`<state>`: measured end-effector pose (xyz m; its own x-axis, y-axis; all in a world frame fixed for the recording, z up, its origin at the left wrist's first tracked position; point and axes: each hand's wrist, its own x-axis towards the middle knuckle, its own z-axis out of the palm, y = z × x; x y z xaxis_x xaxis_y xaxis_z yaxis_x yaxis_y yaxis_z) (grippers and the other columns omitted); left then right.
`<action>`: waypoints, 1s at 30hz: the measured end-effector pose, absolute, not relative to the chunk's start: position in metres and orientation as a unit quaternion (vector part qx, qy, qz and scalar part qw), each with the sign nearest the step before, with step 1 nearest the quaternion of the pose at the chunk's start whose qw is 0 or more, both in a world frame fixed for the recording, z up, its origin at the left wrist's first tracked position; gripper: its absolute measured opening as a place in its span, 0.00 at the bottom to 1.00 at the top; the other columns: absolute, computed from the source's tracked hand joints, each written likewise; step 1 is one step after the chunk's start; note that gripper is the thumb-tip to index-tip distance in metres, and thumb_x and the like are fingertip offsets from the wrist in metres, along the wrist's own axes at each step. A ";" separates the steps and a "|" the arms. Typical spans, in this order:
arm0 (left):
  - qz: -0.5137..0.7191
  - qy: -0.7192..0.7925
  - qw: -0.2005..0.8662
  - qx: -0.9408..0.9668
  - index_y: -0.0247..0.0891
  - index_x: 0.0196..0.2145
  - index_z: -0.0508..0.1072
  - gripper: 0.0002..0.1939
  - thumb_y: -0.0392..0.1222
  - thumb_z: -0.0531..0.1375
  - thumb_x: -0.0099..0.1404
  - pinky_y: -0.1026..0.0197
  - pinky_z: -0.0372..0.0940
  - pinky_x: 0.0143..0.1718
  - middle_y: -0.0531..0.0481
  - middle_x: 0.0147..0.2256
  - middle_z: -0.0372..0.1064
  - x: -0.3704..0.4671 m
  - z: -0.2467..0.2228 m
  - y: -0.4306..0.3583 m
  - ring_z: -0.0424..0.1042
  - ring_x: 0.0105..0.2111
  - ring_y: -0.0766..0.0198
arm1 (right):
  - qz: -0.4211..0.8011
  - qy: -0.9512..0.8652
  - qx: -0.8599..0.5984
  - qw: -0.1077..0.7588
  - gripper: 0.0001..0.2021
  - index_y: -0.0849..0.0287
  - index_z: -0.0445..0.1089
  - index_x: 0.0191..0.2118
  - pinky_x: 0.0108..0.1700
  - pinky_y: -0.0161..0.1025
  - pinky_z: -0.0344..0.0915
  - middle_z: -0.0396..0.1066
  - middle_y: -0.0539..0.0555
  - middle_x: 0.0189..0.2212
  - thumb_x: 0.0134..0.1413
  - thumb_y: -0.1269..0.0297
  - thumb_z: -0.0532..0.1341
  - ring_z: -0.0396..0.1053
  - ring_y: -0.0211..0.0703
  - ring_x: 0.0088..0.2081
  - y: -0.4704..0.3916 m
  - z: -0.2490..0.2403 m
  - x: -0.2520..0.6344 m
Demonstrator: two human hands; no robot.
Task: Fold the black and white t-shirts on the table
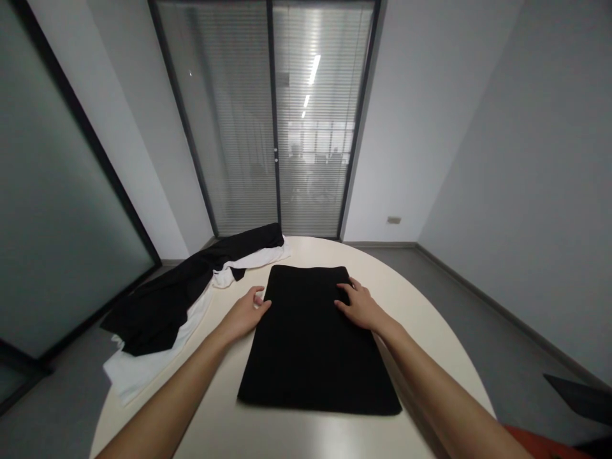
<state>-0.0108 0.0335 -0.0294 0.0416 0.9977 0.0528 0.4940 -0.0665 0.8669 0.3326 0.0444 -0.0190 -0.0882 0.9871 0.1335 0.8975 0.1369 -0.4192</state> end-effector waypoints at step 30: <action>0.032 0.466 0.496 0.732 0.51 0.66 0.61 0.47 0.41 0.72 0.50 0.64 0.60 0.34 0.57 0.33 0.66 -0.033 0.062 -0.054 0.68 0.34 0.64 | 0.236 -0.773 -0.544 0.225 0.22 0.48 0.71 0.56 0.53 0.51 0.69 0.51 0.57 0.68 0.60 0.48 0.59 0.73 0.48 0.44 -0.001 -0.009 0.373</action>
